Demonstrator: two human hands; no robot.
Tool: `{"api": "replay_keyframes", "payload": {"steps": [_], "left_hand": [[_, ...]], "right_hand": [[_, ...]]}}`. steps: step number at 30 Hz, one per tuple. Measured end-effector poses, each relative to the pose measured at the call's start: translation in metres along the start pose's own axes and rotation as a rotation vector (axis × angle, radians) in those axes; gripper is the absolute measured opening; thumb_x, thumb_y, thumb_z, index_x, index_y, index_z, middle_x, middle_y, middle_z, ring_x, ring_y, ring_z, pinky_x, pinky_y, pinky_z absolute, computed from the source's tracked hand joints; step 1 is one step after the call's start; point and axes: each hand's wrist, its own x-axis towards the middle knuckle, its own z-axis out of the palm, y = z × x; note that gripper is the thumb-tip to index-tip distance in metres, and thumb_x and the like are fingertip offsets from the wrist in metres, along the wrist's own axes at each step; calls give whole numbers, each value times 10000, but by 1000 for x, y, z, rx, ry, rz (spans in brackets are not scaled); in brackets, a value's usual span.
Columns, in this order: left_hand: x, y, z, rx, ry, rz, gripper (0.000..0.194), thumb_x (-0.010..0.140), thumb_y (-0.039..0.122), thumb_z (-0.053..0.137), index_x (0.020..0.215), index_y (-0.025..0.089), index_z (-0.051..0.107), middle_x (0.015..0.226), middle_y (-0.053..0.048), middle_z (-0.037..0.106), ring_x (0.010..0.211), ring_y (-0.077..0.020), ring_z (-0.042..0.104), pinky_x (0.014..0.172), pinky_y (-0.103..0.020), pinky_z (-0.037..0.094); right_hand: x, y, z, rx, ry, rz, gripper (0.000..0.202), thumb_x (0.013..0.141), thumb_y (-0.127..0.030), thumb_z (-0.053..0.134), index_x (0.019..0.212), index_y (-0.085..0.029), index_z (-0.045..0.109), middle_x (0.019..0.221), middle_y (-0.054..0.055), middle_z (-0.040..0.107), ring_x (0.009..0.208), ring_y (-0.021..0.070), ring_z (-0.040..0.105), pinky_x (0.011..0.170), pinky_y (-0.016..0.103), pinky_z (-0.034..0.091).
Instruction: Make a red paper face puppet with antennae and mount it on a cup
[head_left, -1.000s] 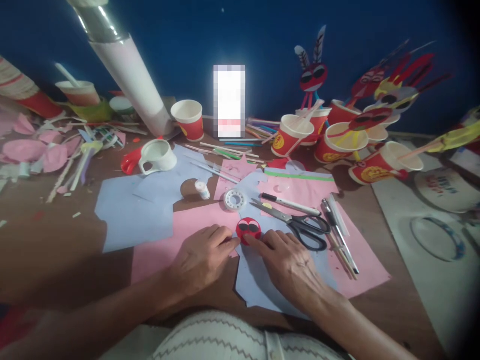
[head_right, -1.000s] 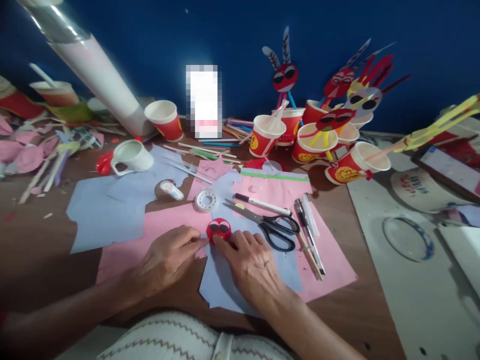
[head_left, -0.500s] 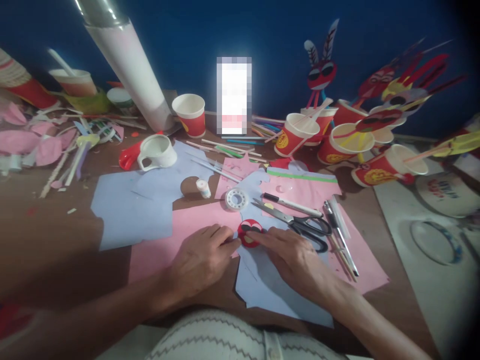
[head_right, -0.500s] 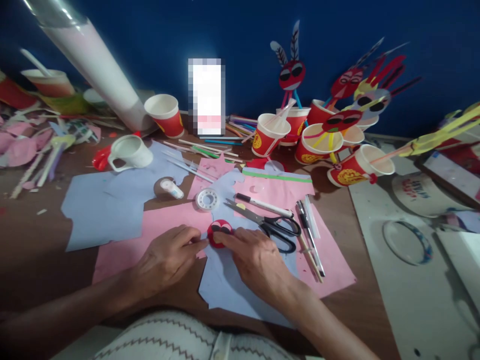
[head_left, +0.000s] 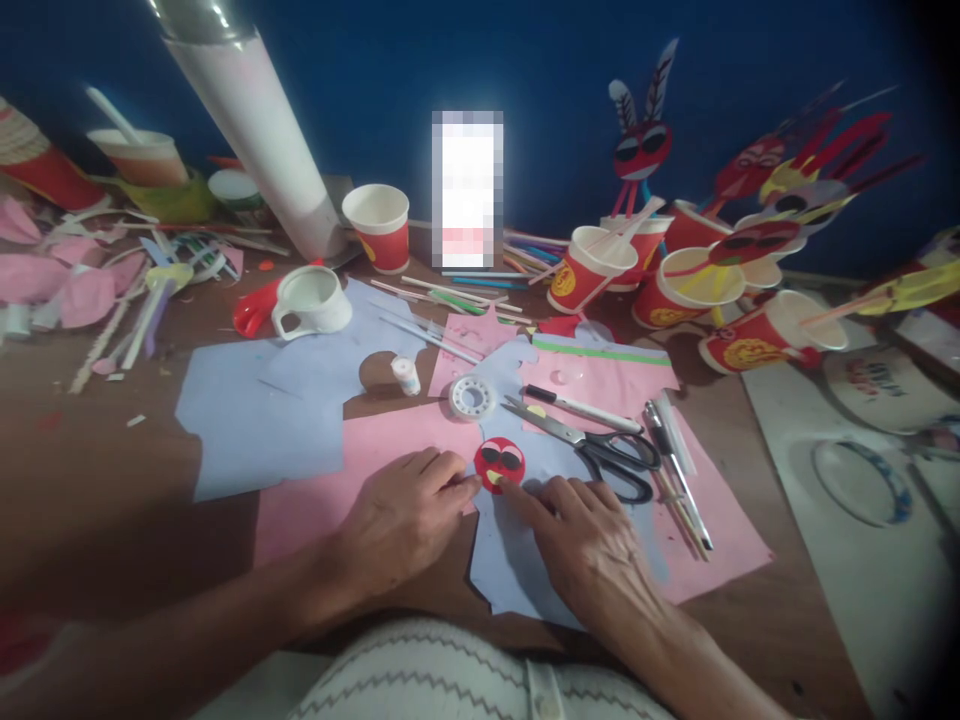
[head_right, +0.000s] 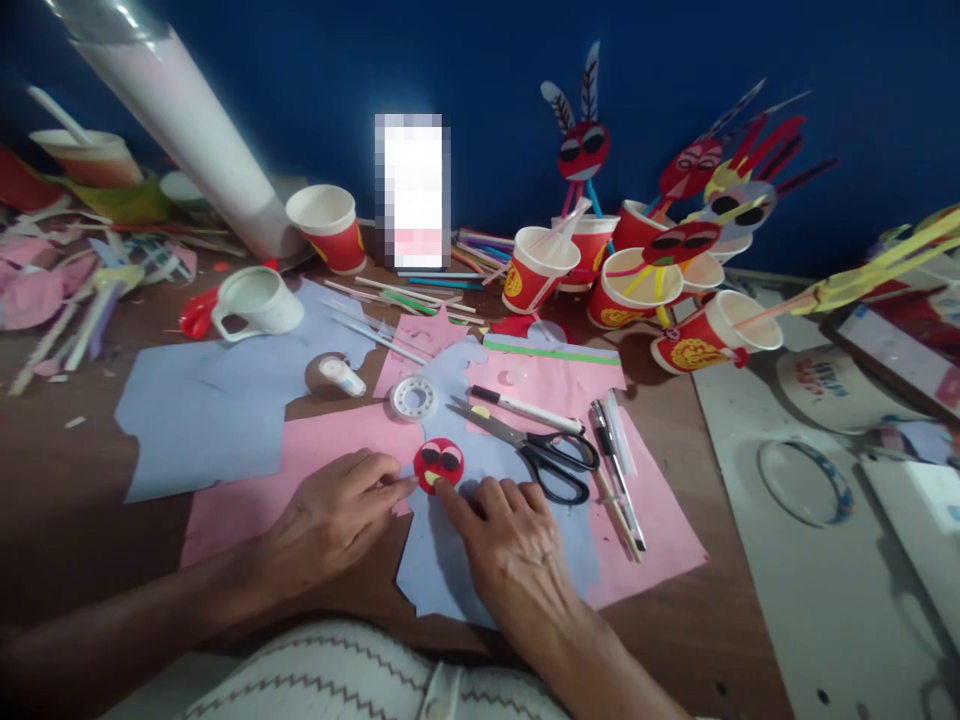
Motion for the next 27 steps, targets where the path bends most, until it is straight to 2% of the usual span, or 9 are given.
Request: {"api": "replay_keyframes", "payload": {"steps": [5,11,15,21,27], "left_hand": [[0,0,-1,-6,18,8,306,915,104,370,994,146,662,841,-59,581,743,-183,533,646,-313,463],[-2,0,0,-8,7,0,280,920,120,395,981,153,667,843,-54,570,755,-183,530,657,-309,460],[-2,0,-1,-23,2,0,269,922,132,403,991,152,662,858,-54,564,759,-182,526,651,-306,452],[-3,-2,0,-37,0,6,276,914,111,404,1030,154,651,869,-53,556,776,-181,524,671,-306,449],[-4,-4,-1,-38,-9,19,290,898,96,403,1057,160,637,864,-51,544,759,-180,513,649,-304,440]], "right_hand": [[5,0,-3,13,-15,-3,428,834,-22,433,1147,-225,643,729,39,561,650,184,484,656,329,277],[-5,10,-4,234,63,-6,380,909,-69,392,1212,-178,594,752,35,561,683,176,489,645,302,316],[-9,9,-2,167,94,7,356,922,-90,393,1173,-181,628,740,42,564,675,178,495,644,312,312],[2,-5,0,51,67,-40,417,894,-58,387,1234,-184,594,697,30,565,621,180,498,637,321,286],[8,-6,1,19,46,-47,374,880,-41,406,1124,-198,642,638,5,571,550,173,484,612,323,267]]}}
